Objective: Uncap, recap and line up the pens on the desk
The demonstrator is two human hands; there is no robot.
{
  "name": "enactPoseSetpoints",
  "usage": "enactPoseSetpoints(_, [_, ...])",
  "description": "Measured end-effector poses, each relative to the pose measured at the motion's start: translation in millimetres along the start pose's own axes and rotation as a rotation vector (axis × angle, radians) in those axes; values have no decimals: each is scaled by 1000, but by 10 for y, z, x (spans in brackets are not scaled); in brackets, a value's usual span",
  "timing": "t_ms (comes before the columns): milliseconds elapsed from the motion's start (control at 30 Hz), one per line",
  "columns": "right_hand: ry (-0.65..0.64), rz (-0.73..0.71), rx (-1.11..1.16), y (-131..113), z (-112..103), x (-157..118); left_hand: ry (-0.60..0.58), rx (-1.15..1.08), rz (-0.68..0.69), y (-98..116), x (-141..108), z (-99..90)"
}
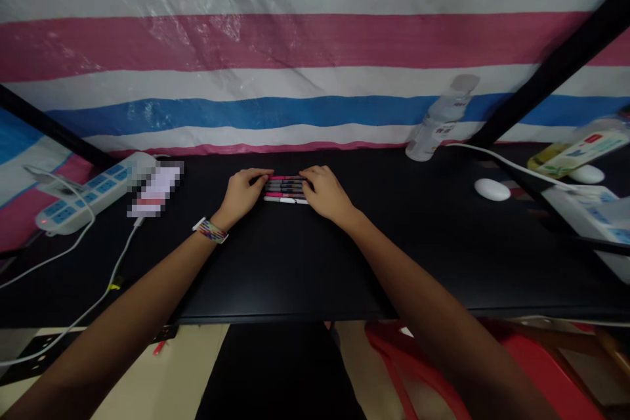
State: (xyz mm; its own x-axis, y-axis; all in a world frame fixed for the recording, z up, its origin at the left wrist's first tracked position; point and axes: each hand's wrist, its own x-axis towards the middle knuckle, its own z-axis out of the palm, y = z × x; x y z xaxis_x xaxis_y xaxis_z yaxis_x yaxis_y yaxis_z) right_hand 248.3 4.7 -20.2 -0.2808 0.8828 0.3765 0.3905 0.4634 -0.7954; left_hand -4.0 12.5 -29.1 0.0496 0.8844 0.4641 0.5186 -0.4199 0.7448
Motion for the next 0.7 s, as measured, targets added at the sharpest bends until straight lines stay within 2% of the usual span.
enactPoseSetpoints(133, [36,17,-7,-2,20,-6,6,-83,-38,35,1,3])
enactPoseSetpoints(233, [124,76,100,16,58,18,-14,-258,-99,73,7,43])
enactPoseSetpoints(367, [142,151,225,55,144,71,-25,-474,-149,85,1,141])
enactPoseSetpoints(700, [159,184,315,37,186,25,-31,-475,-182,176,-154,172])
